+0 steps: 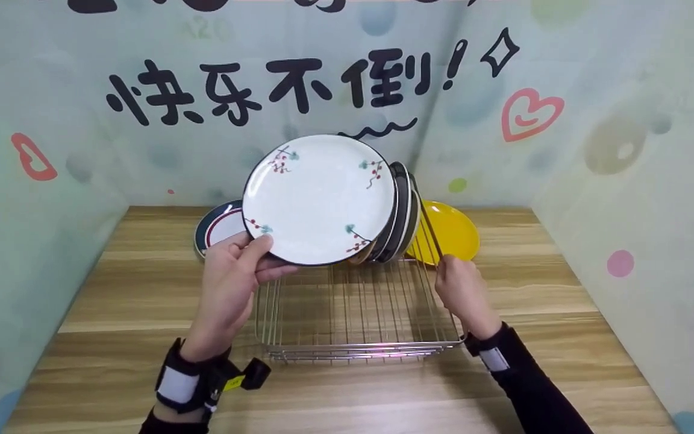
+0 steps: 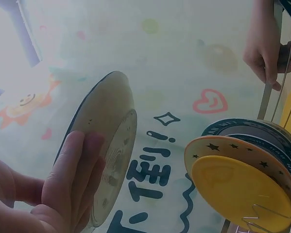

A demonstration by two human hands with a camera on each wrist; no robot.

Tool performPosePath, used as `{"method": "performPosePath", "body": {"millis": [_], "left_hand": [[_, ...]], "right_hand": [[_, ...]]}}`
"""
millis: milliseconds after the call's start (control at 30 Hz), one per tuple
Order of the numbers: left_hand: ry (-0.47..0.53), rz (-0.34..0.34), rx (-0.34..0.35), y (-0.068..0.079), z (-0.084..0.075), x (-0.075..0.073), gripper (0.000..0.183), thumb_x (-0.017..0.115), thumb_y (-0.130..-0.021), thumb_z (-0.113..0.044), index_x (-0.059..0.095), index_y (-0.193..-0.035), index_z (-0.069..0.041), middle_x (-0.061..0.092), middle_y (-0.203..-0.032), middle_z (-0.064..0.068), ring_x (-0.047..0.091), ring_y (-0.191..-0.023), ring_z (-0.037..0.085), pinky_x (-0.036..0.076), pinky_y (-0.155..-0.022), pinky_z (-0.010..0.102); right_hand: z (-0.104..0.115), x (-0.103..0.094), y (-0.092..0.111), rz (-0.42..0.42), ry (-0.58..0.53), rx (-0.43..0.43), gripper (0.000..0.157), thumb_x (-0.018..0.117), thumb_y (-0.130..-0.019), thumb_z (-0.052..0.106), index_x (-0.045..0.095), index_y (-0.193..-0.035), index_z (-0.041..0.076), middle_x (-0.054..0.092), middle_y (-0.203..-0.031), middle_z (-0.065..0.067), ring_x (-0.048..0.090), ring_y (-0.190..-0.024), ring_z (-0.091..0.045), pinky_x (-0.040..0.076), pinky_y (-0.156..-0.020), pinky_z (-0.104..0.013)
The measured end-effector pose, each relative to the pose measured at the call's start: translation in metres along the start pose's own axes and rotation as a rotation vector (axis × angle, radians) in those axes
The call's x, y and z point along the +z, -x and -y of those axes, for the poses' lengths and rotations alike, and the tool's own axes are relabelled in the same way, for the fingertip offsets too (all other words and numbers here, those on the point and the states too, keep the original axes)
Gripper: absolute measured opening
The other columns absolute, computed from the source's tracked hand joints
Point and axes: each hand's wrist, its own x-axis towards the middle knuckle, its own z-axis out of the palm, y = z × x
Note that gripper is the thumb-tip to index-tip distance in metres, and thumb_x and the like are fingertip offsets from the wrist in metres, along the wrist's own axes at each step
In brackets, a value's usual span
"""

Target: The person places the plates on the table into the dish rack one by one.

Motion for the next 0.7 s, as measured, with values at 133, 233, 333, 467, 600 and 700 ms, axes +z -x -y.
{"method": "performPosePath", "body": {"millis": [133,233,333,467,600,700], "left_hand": [[-0.001,0.009,-0.009,-0.002,0.006,0.002,0.028,0.046,-0.1,0.003,0.052,-0.125,0.015,0.062,-0.112,0.032,0.067,-0.093,0.042,0.057,-0.077,0.047],[-0.009,0.013,-0.006,-0.004,0.009,0.003,0.027,0.046,-0.1,0.003,0.052,-0.124,0.016,0.062,-0.111,0.033,0.067,-0.092,0.042,0.057,-0.077,0.047],[-0.015,0.009,-0.011,-0.005,0.01,0.003,0.027,0.047,-0.1,0.003,0.052,-0.123,0.016,0.062,-0.111,0.033,0.068,-0.091,0.042,0.057,-0.077,0.047],[-0.018,-0.003,-0.02,-0.005,0.013,0.003,0.027,0.047,-0.1,0.003,0.053,-0.122,0.016,0.063,-0.109,0.033,0.068,-0.09,0.042,0.057,-0.077,0.047],[-0.022,0.002,-0.027,-0.006,0.015,0.003,0.027,0.047,-0.1,0.002,0.054,-0.123,0.014,0.063,-0.109,0.032,0.068,-0.091,0.042,0.057,-0.077,0.046],[-0.031,0.012,-0.028,-0.005,0.016,0.004,0.027,0.047,-0.1,0.003,0.054,-0.123,0.014,0.063,-0.109,0.031,0.068,-0.09,0.042,0.057,-0.077,0.046]], "right_hand": [[-0.002,-0.001,0.0,0.026,-0.004,0.019,0.029,0.046,-0.095,0.003,0.051,-0.067,0.003,0.05,-0.058,-0.013,0.058,-0.054,-0.037,0.048,-0.043,-0.05],[-0.005,-0.005,-0.003,0.091,-0.042,0.031,0.029,0.046,-0.096,0.004,0.052,-0.068,0.004,0.05,-0.058,-0.009,0.057,-0.051,-0.03,0.049,-0.043,-0.044],[-0.007,-0.013,-0.007,0.159,-0.099,0.056,0.035,0.047,-0.101,0.012,0.052,-0.066,0.007,0.051,-0.055,-0.004,0.053,-0.047,-0.021,0.048,-0.044,-0.037],[-0.006,-0.026,-0.011,0.096,-0.172,0.068,0.043,0.048,-0.104,0.027,0.055,-0.067,0.007,0.048,-0.054,-0.002,0.046,-0.047,-0.018,0.04,-0.045,-0.035],[0.001,-0.033,-0.011,-0.113,-0.281,-0.021,0.034,0.053,-0.102,0.022,0.067,-0.083,-0.002,0.058,-0.065,-0.006,0.054,-0.057,-0.02,0.045,-0.052,-0.032],[0.007,-0.034,-0.007,-0.197,-0.391,-0.079,0.024,0.058,-0.1,0.013,0.07,-0.09,-0.004,0.067,-0.074,-0.008,0.062,-0.064,-0.019,0.051,-0.057,-0.023]]}}
